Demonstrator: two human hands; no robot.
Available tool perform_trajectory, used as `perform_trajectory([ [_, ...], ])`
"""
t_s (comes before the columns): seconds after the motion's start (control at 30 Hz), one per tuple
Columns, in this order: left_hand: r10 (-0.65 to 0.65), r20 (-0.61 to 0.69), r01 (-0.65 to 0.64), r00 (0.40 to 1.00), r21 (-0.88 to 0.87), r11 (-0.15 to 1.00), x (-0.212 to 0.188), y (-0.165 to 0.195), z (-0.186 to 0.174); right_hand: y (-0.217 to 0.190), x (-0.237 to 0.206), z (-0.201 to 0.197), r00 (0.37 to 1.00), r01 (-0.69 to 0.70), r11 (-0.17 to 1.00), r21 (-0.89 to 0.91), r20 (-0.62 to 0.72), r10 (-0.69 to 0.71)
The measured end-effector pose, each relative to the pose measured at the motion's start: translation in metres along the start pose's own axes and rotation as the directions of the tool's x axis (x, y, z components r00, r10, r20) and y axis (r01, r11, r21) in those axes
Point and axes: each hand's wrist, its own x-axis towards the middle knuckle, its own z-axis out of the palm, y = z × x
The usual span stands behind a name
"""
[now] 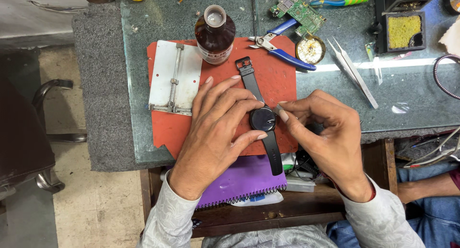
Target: The person solders a small circuit board using a soldering iron, then handles a black smartwatch, peels off a protective film, and wipes the watch face with a cloth. The person also applies a liquid from a bottle onto the watch face and continues wiping.
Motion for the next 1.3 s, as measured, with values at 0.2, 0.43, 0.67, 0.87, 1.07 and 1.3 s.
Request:
perform_trajectory([
  [0.2,0.005,-0.001,-0.005,1.000,-0.005,1.000,0.001,0.000,-0.001,-0.010,-0.002,0.002,0.993,0.111,0.988,-0.110,-0.015,-0.114],
  [0.43,0.009,0.002,-0.009,1.000,0.013,1.000,0.001,-0.001,-0.002,-0.013,0.000,0.006,0.990,0.135,0.978,-0.158,-0.014,-0.139],
  [0.67,0.022,-0.007,-0.022,1.000,0.008,1.000,0.001,-0.001,-0.001,-0.012,0.003,0.003,0.994,0.108,0.985,-0.132,0.020,-0.107],
  [0.87,0.023,0.002,-0.023,1.000,0.014,1.000,0.002,-0.001,-0.001,-0.013,0.003,0.002,0.994,0.110,0.987,-0.118,0.021,-0.109],
  [1.07,0.027,-0.002,-0.027,1.000,0.012,1.000,0.003,0.000,-0.001,-0.012,0.002,0.001,0.993,0.116,0.984,-0.134,0.014,-0.115],
  [1.3,0.026,-0.001,-0.026,1.000,0.005,1.000,0.002,-0.001,-0.002,-0.013,-0.003,0.008,0.990,0.123,0.980,-0.154,-0.045,-0.132],
])
